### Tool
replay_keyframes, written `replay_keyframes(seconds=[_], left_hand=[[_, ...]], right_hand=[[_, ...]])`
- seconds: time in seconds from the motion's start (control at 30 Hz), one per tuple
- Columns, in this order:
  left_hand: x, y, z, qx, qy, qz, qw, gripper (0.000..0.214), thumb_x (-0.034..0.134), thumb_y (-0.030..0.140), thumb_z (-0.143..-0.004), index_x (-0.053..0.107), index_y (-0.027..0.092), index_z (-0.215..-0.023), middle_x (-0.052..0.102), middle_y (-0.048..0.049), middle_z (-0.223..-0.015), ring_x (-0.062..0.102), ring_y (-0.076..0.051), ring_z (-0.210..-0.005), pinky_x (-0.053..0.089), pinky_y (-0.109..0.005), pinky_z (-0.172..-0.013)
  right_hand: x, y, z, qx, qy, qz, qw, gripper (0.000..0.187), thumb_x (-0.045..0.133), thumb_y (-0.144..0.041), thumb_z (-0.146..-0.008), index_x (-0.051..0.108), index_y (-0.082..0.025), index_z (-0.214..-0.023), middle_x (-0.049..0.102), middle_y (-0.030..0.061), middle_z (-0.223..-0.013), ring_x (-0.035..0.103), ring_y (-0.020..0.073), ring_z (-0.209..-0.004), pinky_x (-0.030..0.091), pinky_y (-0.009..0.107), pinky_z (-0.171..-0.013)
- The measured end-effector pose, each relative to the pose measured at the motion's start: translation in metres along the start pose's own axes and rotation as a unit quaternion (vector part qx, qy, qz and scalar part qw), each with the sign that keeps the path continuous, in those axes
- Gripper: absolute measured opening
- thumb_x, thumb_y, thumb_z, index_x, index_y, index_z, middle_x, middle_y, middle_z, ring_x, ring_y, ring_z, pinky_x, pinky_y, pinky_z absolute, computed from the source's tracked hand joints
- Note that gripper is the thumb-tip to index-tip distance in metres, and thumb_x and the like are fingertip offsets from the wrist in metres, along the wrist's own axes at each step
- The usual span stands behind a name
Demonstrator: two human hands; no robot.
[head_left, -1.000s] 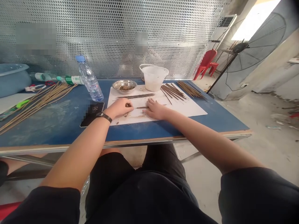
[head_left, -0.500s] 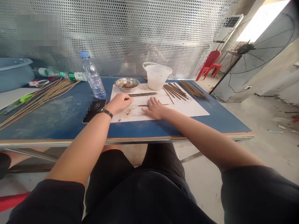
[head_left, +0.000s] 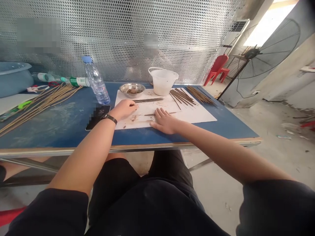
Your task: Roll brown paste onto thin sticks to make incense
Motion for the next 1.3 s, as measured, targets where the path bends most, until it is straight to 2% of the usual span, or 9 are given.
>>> replay_keyframes(seconds=[0.1, 0.2, 0.47, 0.6, 0.73, 0.83, 1.03, 1.13, 1.3], left_hand=[[0.000, -0.001, -0.001, -0.007, -0.003, 0.000, 1.000, 0.035, 0.061, 0.054, -0.086, 0.062, 0.025, -0.066, 0.065, -0.0052, -0.068, 0.056, -0.023, -0.064, 0.038, -0.036, -0.062], [-0.001, -0.001, -0.001, -0.008, 0.005, -0.001, 1.000, 0.034, 0.062, 0.052, -0.085, 0.062, 0.025, -0.065, 0.065, -0.0050, -0.067, 0.056, -0.023, -0.065, 0.038, -0.036, -0.063], [0.001, -0.001, -0.001, -0.006, -0.014, -0.011, 1.000, 0.035, 0.060, 0.051, -0.089, 0.063, 0.023, -0.068, 0.065, -0.0055, -0.068, 0.055, -0.022, -0.062, 0.038, -0.035, -0.062], [0.001, -0.001, -0.001, -0.018, -0.019, -0.010, 1.000, 0.034, 0.061, 0.050, -0.089, 0.063, 0.022, -0.069, 0.063, -0.0048, -0.067, 0.053, -0.021, -0.061, 0.035, -0.035, -0.060], [0.001, -0.002, -0.002, -0.016, -0.016, -0.009, 1.000, 0.034, 0.062, 0.050, -0.088, 0.065, 0.022, -0.070, 0.065, -0.0058, -0.069, 0.054, -0.022, -0.063, 0.035, -0.034, -0.060], [0.003, -0.003, -0.004, -0.006, -0.015, -0.006, 1.000, 0.034, 0.061, 0.051, -0.087, 0.069, 0.021, -0.074, 0.070, -0.0070, -0.075, 0.057, -0.023, -0.068, 0.038, -0.034, -0.063], [0.003, -0.007, -0.004, -0.020, -0.006, 0.005, 1.000, 0.031, 0.063, 0.050, -0.085, 0.071, 0.022, -0.076, 0.071, -0.0063, -0.075, 0.057, -0.023, -0.068, 0.038, -0.034, -0.064], [0.003, -0.006, -0.004, -0.013, -0.003, -0.003, 1.000, 0.032, 0.062, 0.050, -0.087, 0.068, 0.022, -0.072, 0.067, -0.0050, -0.069, 0.054, -0.022, -0.065, 0.036, -0.034, -0.063], [0.002, -0.006, -0.006, -0.012, -0.010, -0.011, 1.000, 0.032, 0.061, 0.048, -0.088, 0.066, 0.022, -0.070, 0.063, -0.0045, -0.066, 0.052, -0.021, -0.062, 0.035, -0.035, -0.062]], right_hand=[[-0.001, -0.009, 0.024, -0.017, -0.003, 0.007, 1.000, 0.116, 0.015, -0.088, -0.094, 0.022, 0.000, -0.169, 0.014, 0.0255, -0.177, 0.010, 0.0470, -0.164, 0.018, 0.065, -0.131], [-0.006, -0.011, 0.022, -0.014, 0.005, 0.007, 1.000, 0.118, 0.013, -0.088, -0.093, 0.023, 0.001, -0.168, 0.015, 0.0265, -0.177, 0.009, 0.0462, -0.164, 0.015, 0.062, -0.132], [-0.011, 0.005, -0.064, 0.032, 0.031, -0.021, 0.999, 0.117, 0.004, -0.083, -0.095, 0.009, 0.009, -0.168, 0.000, 0.0270, -0.178, -0.007, 0.0413, -0.165, 0.004, 0.058, -0.133], [-0.013, 0.013, -0.089, 0.066, 0.032, -0.036, 0.997, 0.118, 0.002, -0.084, -0.094, 0.007, 0.008, -0.168, -0.003, 0.0251, -0.178, -0.008, 0.0402, -0.165, 0.002, 0.058, -0.133], [-0.013, 0.008, -0.081, 0.049, 0.026, -0.030, 0.998, 0.117, 0.002, -0.082, -0.095, 0.008, 0.009, -0.168, -0.001, 0.0260, -0.178, -0.006, 0.0401, -0.166, 0.005, 0.057, -0.133], [-0.009, -0.003, -0.056, 0.018, 0.013, -0.018, 1.000, 0.117, 0.002, -0.081, -0.096, 0.011, 0.012, -0.166, 0.005, 0.0291, -0.177, 0.000, 0.0424, -0.166, 0.007, 0.055, -0.133], [0.000, -0.019, -0.006, -0.021, 0.013, -0.006, 1.000, 0.117, 0.003, -0.084, -0.095, 0.020, 0.006, -0.167, 0.010, 0.0269, -0.177, 0.004, 0.0429, -0.165, 0.011, 0.057, -0.133], [0.000, -0.018, -0.013, -0.012, 0.016, -0.012, 1.000, 0.116, 0.003, -0.084, -0.095, 0.023, 0.006, -0.167, 0.012, 0.0267, -0.177, 0.004, 0.0434, -0.165, 0.011, 0.058, -0.133], [-0.006, -0.006, -0.066, 0.039, 0.011, 0.003, 0.999, 0.119, -0.001, -0.083, -0.094, 0.015, 0.010, -0.167, 0.005, 0.0277, -0.178, -0.004, 0.0435, -0.165, 0.005, 0.060, -0.132]])
Point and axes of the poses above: each hand's wrist, its own z-axis away from the middle knuckle, its own x-axis out of the palm, y = z × x, the point moved 8 cm from there along -z, towards the middle knuckle
